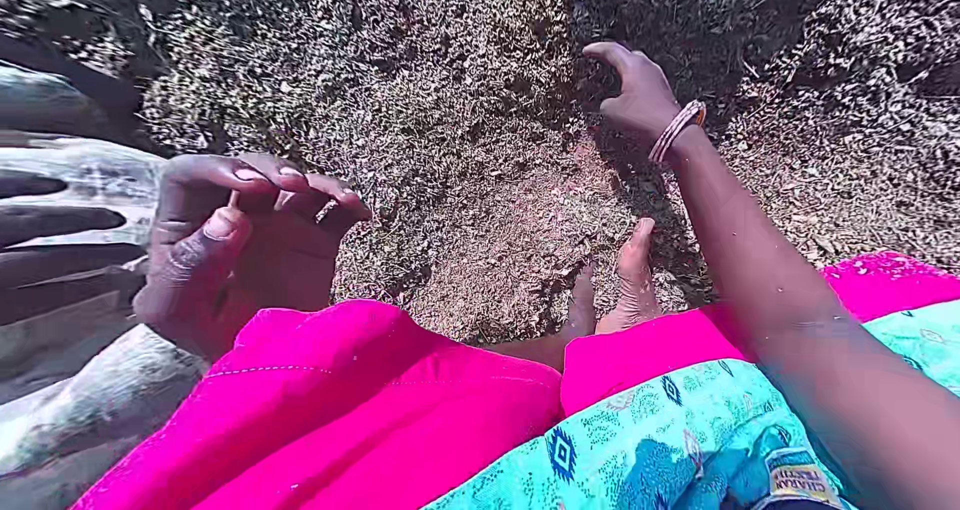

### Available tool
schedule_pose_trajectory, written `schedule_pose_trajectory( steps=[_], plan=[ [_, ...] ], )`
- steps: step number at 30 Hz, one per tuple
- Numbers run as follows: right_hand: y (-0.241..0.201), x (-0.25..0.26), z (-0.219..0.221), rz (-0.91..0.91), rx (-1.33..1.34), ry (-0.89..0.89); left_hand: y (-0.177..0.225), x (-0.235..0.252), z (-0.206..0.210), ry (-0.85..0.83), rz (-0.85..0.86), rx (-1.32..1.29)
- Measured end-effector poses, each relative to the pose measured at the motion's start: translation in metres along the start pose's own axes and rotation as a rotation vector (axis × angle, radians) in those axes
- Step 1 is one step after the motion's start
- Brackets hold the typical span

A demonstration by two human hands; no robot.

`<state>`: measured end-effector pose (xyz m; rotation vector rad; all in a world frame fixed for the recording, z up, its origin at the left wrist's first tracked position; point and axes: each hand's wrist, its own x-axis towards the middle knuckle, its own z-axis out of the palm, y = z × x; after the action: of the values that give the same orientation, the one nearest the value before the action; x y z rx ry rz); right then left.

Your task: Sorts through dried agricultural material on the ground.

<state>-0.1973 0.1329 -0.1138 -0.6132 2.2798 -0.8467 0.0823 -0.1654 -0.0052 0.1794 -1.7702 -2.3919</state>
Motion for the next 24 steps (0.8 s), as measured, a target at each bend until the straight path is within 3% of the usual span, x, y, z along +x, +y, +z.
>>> schedule_pose_trajectory(
  steps=[2,4,6,8,9,11,13,17,20,21,24],
  plan=[
    [0.004,0.029,0.006,0.258,-0.031,0.119,-0.001,0.009,0.027,0.015,-0.051,-0.04],
    [-0.001,0.038,0.036,0.202,-0.005,0.028,-0.012,0.014,0.045,-0.04,-0.026,-0.104],
    [-0.013,0.027,0.067,-0.04,-0.114,-0.21,-0.019,0.015,0.048,-0.145,0.037,-0.101],
    [-0.034,-0.008,0.076,-0.223,-0.19,-0.613,-0.019,0.009,0.039,-0.167,0.087,-0.08],
    [-0.04,-0.028,0.072,-0.298,-0.24,-0.8,-0.018,0.002,0.032,-0.144,0.089,-0.065],
    [-0.036,-0.055,0.05,-0.335,-0.226,-0.974,-0.018,-0.014,0.013,-0.049,0.06,-0.018],
    [-0.024,-0.063,0.02,-0.242,-0.137,-0.892,-0.014,-0.029,-0.001,0.052,-0.007,0.045],
    [-0.002,-0.011,-0.008,-0.066,-0.086,-0.306,-0.004,-0.028,-0.028,0.02,-0.084,0.052],
    [-0.007,0.035,0.009,0.148,-0.002,-0.007,-0.011,-0.014,0.003,0.105,-0.025,-0.001],
    [-0.009,0.047,0.024,0.157,0.013,-0.001,-0.014,-0.012,0.01,0.093,-0.023,-0.025],
    [-0.02,0.063,0.073,-0.087,-0.136,-0.206,-0.026,-0.009,0.018,0.046,-0.02,-0.082]
  ],
)
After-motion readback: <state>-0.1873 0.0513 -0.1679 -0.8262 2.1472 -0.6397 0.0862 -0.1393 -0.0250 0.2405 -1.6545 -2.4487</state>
